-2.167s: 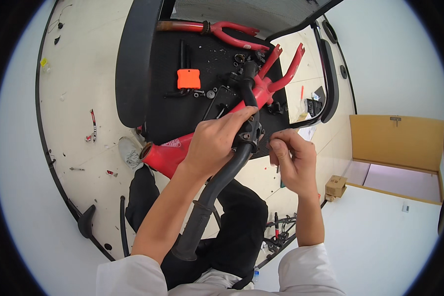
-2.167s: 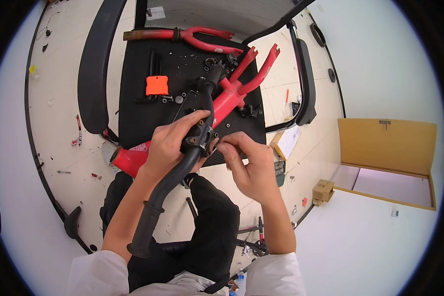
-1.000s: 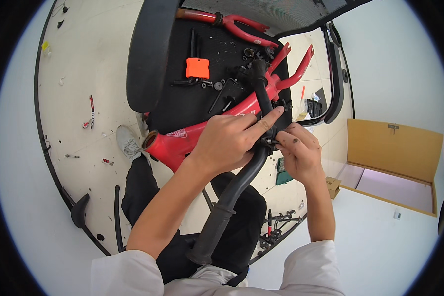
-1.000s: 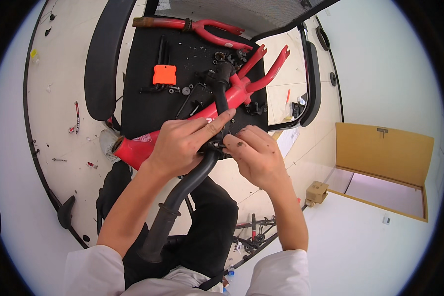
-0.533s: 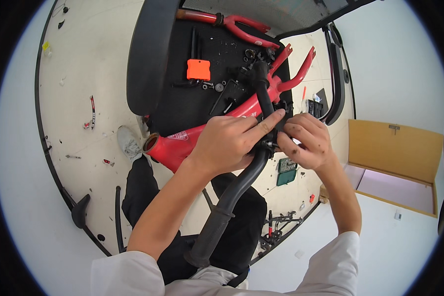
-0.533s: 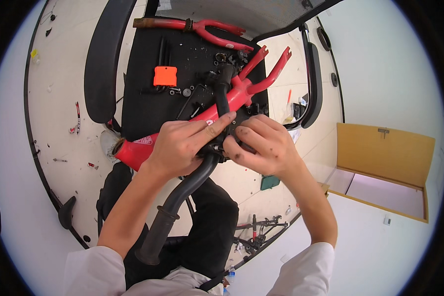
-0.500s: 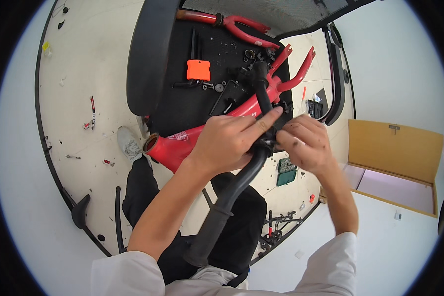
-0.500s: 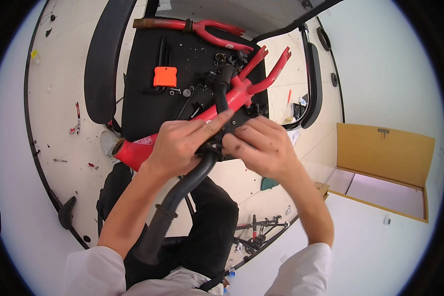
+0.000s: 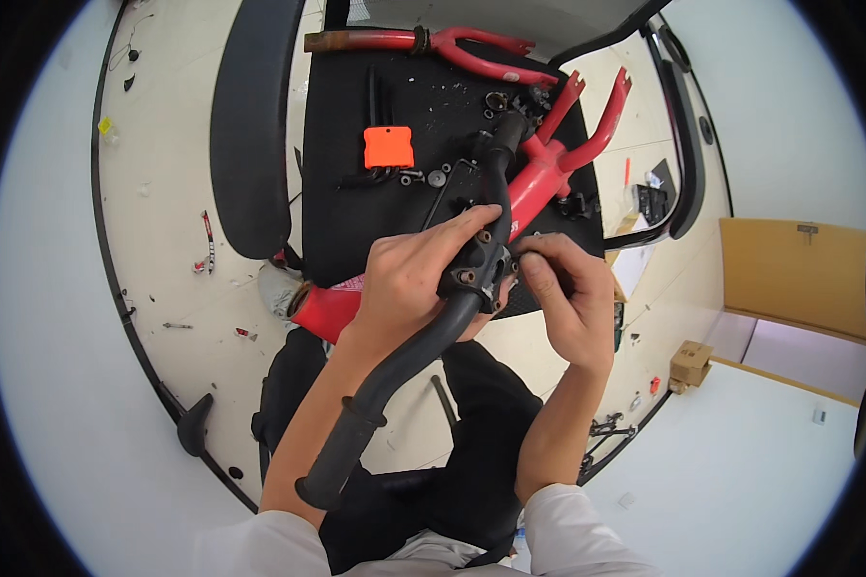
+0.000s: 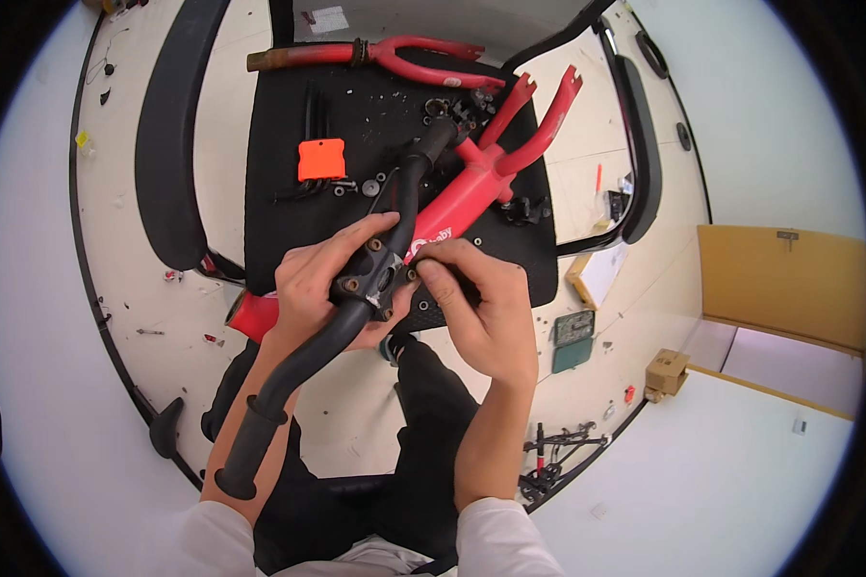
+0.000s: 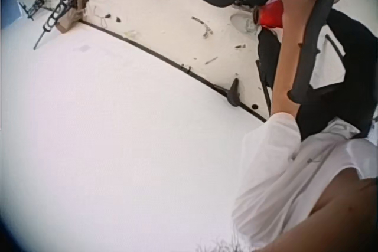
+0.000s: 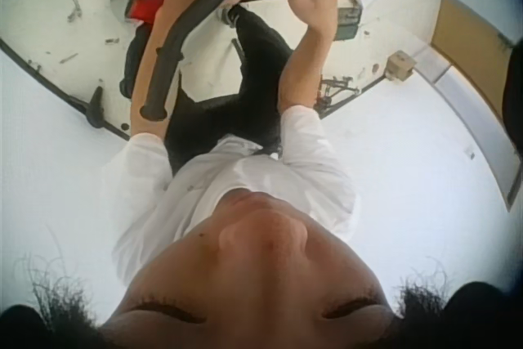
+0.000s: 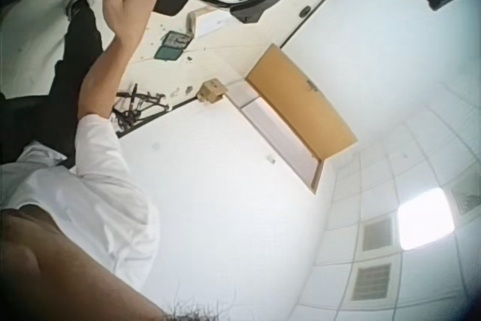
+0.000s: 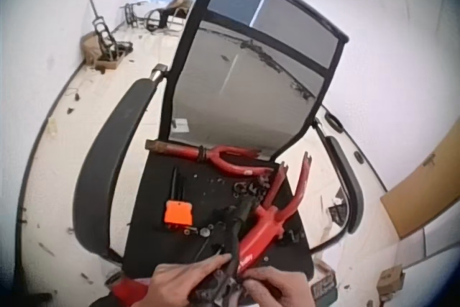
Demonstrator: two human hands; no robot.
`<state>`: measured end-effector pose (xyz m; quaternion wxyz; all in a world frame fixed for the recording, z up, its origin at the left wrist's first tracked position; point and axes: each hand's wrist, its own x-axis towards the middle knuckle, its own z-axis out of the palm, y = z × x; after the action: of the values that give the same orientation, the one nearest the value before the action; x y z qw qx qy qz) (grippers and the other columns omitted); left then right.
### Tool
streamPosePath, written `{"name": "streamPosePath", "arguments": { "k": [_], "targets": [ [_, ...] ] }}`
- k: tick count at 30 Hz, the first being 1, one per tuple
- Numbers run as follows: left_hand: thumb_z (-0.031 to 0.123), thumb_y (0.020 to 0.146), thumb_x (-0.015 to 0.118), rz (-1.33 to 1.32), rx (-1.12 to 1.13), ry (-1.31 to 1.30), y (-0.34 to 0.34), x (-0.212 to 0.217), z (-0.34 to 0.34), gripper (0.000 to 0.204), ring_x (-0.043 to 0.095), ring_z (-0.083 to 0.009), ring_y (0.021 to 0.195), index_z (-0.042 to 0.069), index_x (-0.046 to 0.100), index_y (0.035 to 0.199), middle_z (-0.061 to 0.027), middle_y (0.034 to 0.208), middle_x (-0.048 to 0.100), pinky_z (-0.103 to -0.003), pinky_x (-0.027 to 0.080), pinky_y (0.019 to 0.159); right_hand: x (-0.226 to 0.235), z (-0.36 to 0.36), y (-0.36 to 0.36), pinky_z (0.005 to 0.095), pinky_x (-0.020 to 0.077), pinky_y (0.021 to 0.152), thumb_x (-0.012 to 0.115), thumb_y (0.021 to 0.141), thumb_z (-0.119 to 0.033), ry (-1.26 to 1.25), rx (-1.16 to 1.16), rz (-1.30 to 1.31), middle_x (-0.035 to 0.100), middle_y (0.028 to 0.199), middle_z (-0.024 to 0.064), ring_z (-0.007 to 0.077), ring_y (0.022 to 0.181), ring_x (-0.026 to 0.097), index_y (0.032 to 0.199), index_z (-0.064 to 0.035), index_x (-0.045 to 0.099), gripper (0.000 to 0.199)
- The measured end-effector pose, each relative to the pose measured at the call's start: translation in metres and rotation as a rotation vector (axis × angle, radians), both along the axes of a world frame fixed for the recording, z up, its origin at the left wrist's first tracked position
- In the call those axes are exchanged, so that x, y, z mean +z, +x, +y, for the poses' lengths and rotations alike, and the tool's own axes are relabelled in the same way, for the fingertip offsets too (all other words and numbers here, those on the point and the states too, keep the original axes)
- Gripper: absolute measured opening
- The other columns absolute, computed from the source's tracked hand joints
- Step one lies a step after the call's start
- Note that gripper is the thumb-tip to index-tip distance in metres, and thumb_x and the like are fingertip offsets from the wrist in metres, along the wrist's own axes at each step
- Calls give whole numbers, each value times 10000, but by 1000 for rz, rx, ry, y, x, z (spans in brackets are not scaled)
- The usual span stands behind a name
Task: The person assembles a red bicycle handlebar by inserting a metal tube, attaching black grips, and securing components with bolts and washers. The person uses a hammer to tap the tube into place and tightens fasteners by hand.
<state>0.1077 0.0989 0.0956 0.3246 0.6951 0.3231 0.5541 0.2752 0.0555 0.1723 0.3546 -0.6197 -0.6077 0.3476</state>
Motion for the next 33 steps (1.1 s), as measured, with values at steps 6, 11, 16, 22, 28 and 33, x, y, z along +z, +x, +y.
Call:
{"name": "streamPosePath", "arguments": {
  "k": [6,11,16,22,28,33],
  "targets": [
    [118,654,825,41,6,12,0,10,0,592,713,-162,720,-42,635,1191,-109,911,721,-254,564,704,-6,-5,9,210,409,573,632,926,-39,-7,-19,168,646,752,56,64,641,528,984,36,672,103],
    [104,720,786,-133,49,-200,-4,15,6,534,672,-108,766,-35,624,1210,-92,878,707,-245,540,723,5,5,4,193,334,530,619,953,-59,28,-139,163,576,707,-14,30,609,445,1011,29,680,122],
    [32,833,656,-522,-54,-504,-15,13,11,477,626,-125,565,-60,508,1277,-73,722,616,-224,499,570,15,6,-1,195,280,518,565,978,-63,73,-167,217,522,689,-33,17,595,382,1080,30,691,187],
    [124,877,590,-867,-256,-742,-27,17,8,407,586,-176,459,-16,495,1247,-95,635,560,-288,522,472,10,1,-1,200,263,514,549,981,-70,46,-139,249,506,689,-32,20,594,378,1102,45,679,211],
    [131,863,579,-843,-300,-769,-23,18,7,436,585,-200,445,-13,471,1261,-108,628,556,-310,534,474,12,3,-5,200,249,514,547,973,-62,64,-151,240,490,677,-39,22,595,382,1112,48,671,216],
    [185,804,608,-880,-471,-816,-15,16,3,588,623,-230,506,3,380,1314,-149,693,596,-312,546,501,16,8,-11,172,301,493,772,737,-44,157,-13,3,599,855,3,38,623,465,1081,-36,714,349]
  ]
}}
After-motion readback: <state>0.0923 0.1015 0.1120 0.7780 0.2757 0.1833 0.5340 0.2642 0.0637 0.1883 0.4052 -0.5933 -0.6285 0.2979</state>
